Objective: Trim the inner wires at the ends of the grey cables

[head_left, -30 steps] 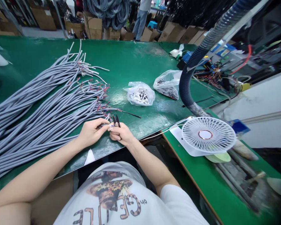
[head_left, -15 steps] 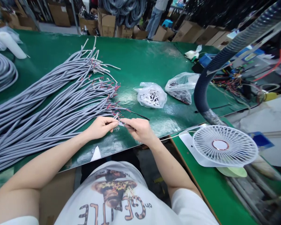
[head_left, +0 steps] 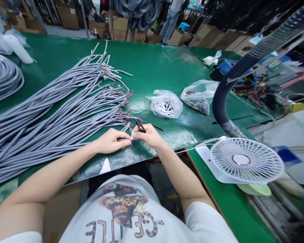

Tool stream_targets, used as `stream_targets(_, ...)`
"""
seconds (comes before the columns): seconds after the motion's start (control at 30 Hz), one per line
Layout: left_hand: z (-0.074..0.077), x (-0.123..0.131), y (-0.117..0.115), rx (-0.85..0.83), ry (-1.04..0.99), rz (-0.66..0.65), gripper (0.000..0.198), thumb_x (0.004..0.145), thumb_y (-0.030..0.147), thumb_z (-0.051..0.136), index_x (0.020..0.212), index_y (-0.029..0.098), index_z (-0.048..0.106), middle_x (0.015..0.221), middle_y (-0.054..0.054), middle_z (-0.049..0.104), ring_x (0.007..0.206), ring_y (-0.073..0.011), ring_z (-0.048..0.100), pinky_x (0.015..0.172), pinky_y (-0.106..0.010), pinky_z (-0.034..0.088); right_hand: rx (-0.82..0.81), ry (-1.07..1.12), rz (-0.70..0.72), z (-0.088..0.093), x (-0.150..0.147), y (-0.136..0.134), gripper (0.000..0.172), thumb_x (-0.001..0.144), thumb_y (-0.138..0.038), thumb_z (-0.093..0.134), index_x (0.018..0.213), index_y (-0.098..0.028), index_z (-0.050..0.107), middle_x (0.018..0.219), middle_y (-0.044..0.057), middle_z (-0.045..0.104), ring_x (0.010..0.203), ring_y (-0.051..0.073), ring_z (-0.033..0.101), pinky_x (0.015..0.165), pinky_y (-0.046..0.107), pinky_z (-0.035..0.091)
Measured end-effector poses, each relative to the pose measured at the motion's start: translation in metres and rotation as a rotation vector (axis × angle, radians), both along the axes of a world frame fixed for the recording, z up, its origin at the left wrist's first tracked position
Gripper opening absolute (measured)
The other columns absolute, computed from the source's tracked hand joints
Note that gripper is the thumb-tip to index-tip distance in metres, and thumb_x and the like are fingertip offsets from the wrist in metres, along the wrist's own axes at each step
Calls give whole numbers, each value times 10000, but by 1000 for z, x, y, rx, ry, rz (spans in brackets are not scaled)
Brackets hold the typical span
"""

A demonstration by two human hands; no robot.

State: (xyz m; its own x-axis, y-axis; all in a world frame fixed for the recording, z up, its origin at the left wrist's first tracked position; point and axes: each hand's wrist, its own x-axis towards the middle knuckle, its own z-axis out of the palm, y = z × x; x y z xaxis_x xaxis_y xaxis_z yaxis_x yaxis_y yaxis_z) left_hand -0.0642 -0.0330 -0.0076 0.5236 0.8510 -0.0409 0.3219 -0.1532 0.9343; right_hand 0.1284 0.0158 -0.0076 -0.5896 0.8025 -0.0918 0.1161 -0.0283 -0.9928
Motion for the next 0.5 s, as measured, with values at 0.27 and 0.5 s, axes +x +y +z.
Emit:
stream_targets(0.27,-1,-2,10,-172,-424,348,232,715,286,665,859,138,561,503,51,534,413,-53,402,449,-180,313,-206,492,-304,-35,-42,-12,181,675,-301,683,657,-176,553,393,-123,277,327,31,191,394,216,185)
stream_targets(0.5,-4,-2,12,-70,-304,341,244,781,308,623,930,116,602,613,12,569,525,-79,499,510,-192,372,703,-12,-492,-22,-28,-32,164,844,-280,564,740,-179,641,625,4,558,548,109,459,568,264,387)
